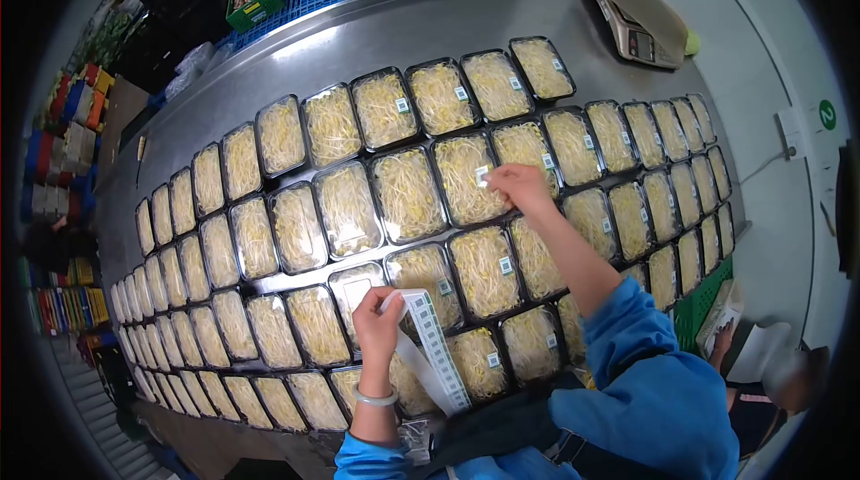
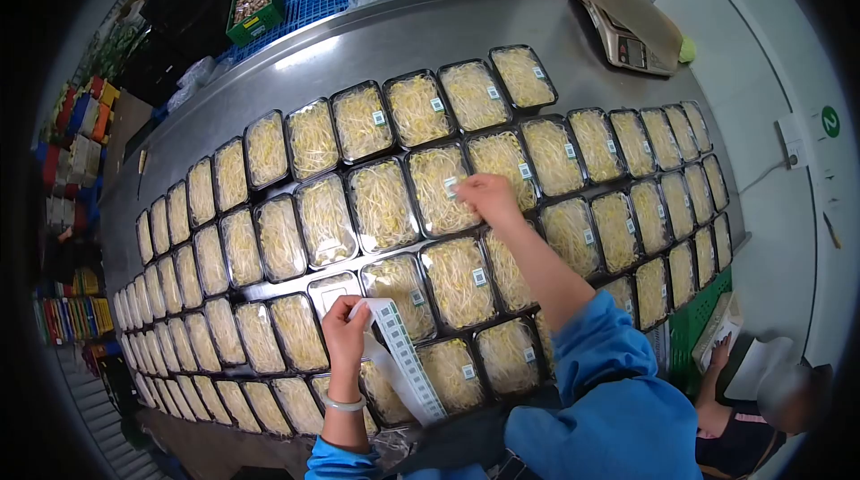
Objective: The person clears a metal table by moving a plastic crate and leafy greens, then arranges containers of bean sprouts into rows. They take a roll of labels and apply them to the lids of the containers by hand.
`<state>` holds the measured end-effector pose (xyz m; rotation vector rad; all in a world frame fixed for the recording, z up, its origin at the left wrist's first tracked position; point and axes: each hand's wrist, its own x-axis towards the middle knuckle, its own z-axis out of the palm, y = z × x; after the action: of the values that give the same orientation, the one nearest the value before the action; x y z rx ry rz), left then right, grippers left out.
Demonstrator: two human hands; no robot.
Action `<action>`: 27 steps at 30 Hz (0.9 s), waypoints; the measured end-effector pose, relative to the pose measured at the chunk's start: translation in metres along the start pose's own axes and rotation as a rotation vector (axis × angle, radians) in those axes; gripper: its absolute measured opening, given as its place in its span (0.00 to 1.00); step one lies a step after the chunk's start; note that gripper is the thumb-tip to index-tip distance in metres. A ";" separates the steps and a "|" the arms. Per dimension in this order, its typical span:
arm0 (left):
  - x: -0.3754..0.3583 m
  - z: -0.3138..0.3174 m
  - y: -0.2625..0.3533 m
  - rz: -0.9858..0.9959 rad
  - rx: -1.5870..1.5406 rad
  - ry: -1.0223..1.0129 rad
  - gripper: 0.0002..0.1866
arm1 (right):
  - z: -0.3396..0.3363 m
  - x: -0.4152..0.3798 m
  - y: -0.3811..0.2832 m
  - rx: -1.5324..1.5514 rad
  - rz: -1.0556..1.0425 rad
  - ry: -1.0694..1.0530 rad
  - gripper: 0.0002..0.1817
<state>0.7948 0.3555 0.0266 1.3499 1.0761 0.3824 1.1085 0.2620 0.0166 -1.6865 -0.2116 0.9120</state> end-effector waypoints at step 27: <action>-0.030 0.010 0.007 0.051 0.037 0.003 0.02 | 0.075 -0.103 -0.014 -0.814 -0.517 -0.775 0.12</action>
<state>0.7899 0.3282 0.0435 1.4128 1.0573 0.4041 0.9934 0.2638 0.0721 -1.7403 -1.6398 1.1026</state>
